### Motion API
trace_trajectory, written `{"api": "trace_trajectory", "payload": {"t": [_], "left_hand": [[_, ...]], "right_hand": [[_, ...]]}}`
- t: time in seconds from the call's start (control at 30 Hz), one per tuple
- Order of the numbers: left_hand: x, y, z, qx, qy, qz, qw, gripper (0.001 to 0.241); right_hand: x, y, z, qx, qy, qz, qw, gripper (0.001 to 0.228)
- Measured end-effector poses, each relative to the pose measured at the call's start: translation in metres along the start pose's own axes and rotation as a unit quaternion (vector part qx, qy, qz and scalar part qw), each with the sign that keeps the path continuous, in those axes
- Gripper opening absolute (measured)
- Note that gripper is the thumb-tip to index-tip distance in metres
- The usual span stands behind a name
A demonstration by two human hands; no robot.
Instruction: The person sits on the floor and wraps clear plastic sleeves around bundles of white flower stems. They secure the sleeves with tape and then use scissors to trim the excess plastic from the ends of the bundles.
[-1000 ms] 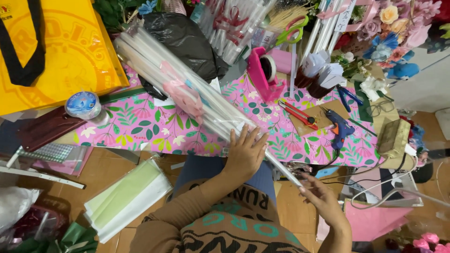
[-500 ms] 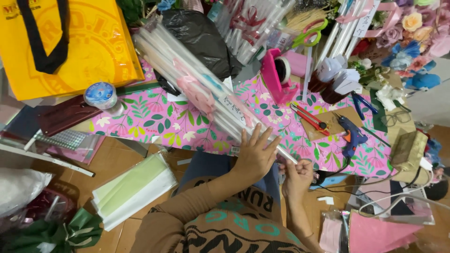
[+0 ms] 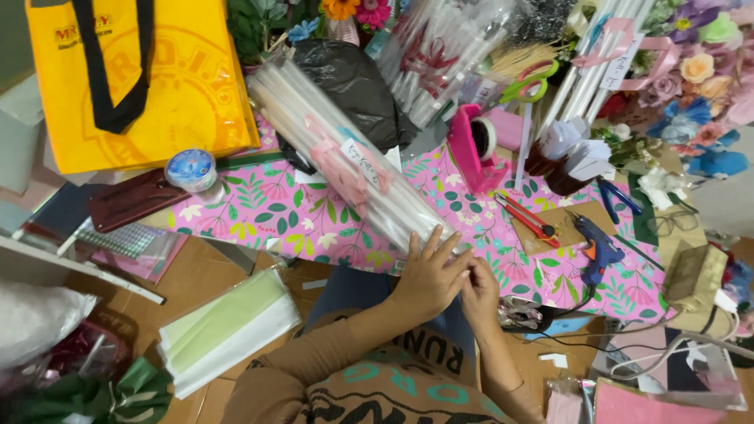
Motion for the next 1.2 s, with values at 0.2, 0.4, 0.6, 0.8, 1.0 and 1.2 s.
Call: {"api": "trace_trajectory", "payload": {"t": [0.2, 0.4, 0.6, 0.8, 1.0, 1.2], "left_hand": [[-0.052, -0.06, 0.006, 0.031, 0.0, -0.051, 0.998, 0.061], [-0.182, -0.112, -0.008, 0.147, -0.113, 0.155, 0.97, 0.046], [-0.19, -0.109, -0.008, 0.117, -0.18, 0.146, 0.966, 0.044], [-0.185, -0.113, -0.005, 0.209, -0.056, 0.197, 0.956, 0.041], [-0.229, -0.081, -0.026, 0.249, -0.077, 0.173, 0.95, 0.033], [-0.224, -0.083, -0.024, 0.227, -0.102, 0.188, 0.95, 0.038]], "right_hand": [[-0.01, -0.048, 0.026, -0.008, 0.065, 0.004, 0.998, 0.011], [0.004, -0.144, 0.09, 0.12, 0.102, -0.046, 0.986, 0.011], [0.036, -0.175, 0.24, 0.095, 0.018, -0.246, 0.964, 0.02], [0.171, -0.151, 0.359, -0.138, 0.235, -0.383, 0.883, 0.036], [0.258, -0.145, 0.37, -0.197, 0.351, -0.43, 0.808, 0.028], [0.241, -0.137, 0.366, -0.162, 0.442, -0.382, 0.795, 0.037]]}}
Point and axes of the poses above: each hand's wrist, its own z-axis towards the middle knuckle, its own y-axis out of the palm, x = y × z, the point moved 9 cm from there along z, towards the middle knuckle, and after that the axes turned 12 degrees about -y, right-handed, at the moved point
